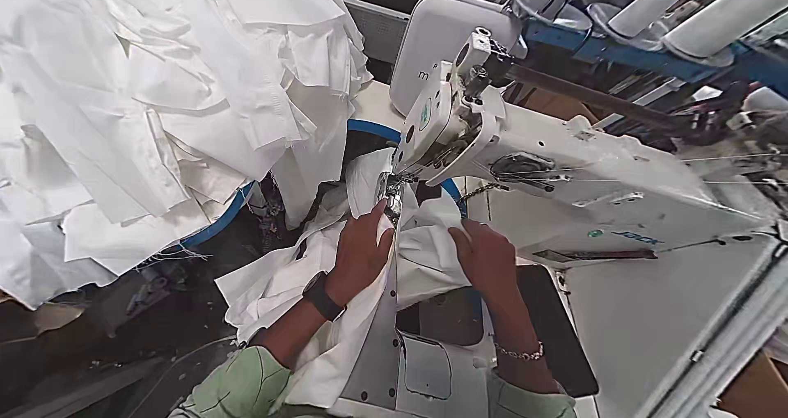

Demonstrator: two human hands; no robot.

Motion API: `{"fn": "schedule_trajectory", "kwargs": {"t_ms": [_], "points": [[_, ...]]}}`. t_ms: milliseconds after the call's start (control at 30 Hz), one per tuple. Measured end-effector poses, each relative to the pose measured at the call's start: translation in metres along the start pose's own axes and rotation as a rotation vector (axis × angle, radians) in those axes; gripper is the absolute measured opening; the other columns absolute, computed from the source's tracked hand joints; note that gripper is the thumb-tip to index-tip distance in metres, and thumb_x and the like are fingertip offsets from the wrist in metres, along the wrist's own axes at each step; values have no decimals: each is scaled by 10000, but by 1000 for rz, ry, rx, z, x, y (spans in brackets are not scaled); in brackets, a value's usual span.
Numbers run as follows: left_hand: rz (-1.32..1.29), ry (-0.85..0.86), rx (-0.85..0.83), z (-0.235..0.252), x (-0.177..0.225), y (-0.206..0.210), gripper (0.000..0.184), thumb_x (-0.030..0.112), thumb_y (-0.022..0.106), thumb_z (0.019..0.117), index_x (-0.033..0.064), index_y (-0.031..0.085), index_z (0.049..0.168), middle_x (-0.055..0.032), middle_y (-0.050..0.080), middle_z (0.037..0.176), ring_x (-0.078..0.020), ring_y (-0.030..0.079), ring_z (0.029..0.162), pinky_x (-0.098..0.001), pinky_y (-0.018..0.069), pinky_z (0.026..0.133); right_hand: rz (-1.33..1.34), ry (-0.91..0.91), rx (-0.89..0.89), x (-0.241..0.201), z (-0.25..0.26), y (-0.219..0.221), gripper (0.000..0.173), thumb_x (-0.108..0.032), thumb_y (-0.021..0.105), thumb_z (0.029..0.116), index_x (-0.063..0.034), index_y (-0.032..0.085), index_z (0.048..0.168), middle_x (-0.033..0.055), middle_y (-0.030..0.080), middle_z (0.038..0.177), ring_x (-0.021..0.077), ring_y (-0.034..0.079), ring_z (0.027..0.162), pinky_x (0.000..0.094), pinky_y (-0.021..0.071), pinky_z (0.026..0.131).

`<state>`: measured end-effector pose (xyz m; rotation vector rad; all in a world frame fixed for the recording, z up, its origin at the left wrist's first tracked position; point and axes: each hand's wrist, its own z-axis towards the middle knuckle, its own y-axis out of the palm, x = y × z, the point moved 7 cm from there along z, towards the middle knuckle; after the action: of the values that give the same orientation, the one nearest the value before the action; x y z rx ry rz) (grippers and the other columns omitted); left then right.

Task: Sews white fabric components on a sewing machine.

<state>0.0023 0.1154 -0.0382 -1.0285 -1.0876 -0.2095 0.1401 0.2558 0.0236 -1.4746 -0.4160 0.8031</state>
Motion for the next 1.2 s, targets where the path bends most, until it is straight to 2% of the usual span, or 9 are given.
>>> {"fn": "schedule_trajectory", "kwargs": {"t_ms": [100,167,233,300,400,600,833,1067,1200], "points": [[8,67,5,10,-2,-4,598,322,571,1022,29,462,1532,-251,680,1206,-401,662,1087,-549,492,978,192,-267,130,-49,-15,15,227,-105,603,976,40,752,1065,240,731,876,423,729,809,581,555,691],[-3,171,81,5,-2,-10,592,332,689,964,-36,554,1408,-265,629,1305,-377,682,1093,-522,558,935,272,-412,226,-59,-21,21,182,-104,640,913,2,780,958,190,731,840,348,725,730,493,560,607],[48,286,87,-5,-1,-9,426,322,682,969,-30,691,1208,-289,582,1370,-418,651,1148,-540,548,932,343,-470,197,-54,-22,25,173,-111,643,909,-11,783,915,178,759,1080,306,745,814,458,578,659],[140,323,18,-13,3,-5,375,259,562,1040,26,675,1311,-267,453,1534,-452,496,1364,-559,464,1064,380,-485,121,-49,-21,28,191,-130,605,918,-23,755,866,139,698,1315,221,724,794,403,556,662],[128,293,-64,-19,3,2,439,101,465,1053,0,519,1477,-197,386,1617,-376,393,1485,-527,370,1175,439,-464,-3,-53,-21,37,194,-138,574,890,-21,700,800,143,661,1361,118,565,644,327,449,578],[162,411,-8,0,0,-1,363,165,464,1052,-30,634,1307,-199,499,1534,-385,400,1475,-531,361,1172,614,-406,-17,-56,-21,41,150,-119,604,845,-21,674,757,221,625,1353,-23,460,626,168,367,552],[13,395,18,-14,2,-5,430,95,474,1000,-86,558,1381,-241,563,1455,-366,541,1371,-466,447,1130,988,-351,-126,-60,-12,56,162,-111,690,823,3,639,720,224,553,1420,-120,447,709,73,364,595],[-106,441,16,-9,7,-8,348,-10,525,917,-91,605,1246,-301,573,1400,-439,537,1349,-501,448,1119,832,-302,-3,-69,-9,51,147,-167,738,821,-24,742,784,266,562,1429,-40,611,829,131,491,702],[-107,411,54,-9,8,-5,310,-16,518,912,-77,632,1194,-312,541,1437,-450,538,1347,-485,462,1104,1008,-253,-90,-62,-4,56,150,-70,781,762,-4,670,686,236,562,1438,-120,502,705,78,406,596]]}}
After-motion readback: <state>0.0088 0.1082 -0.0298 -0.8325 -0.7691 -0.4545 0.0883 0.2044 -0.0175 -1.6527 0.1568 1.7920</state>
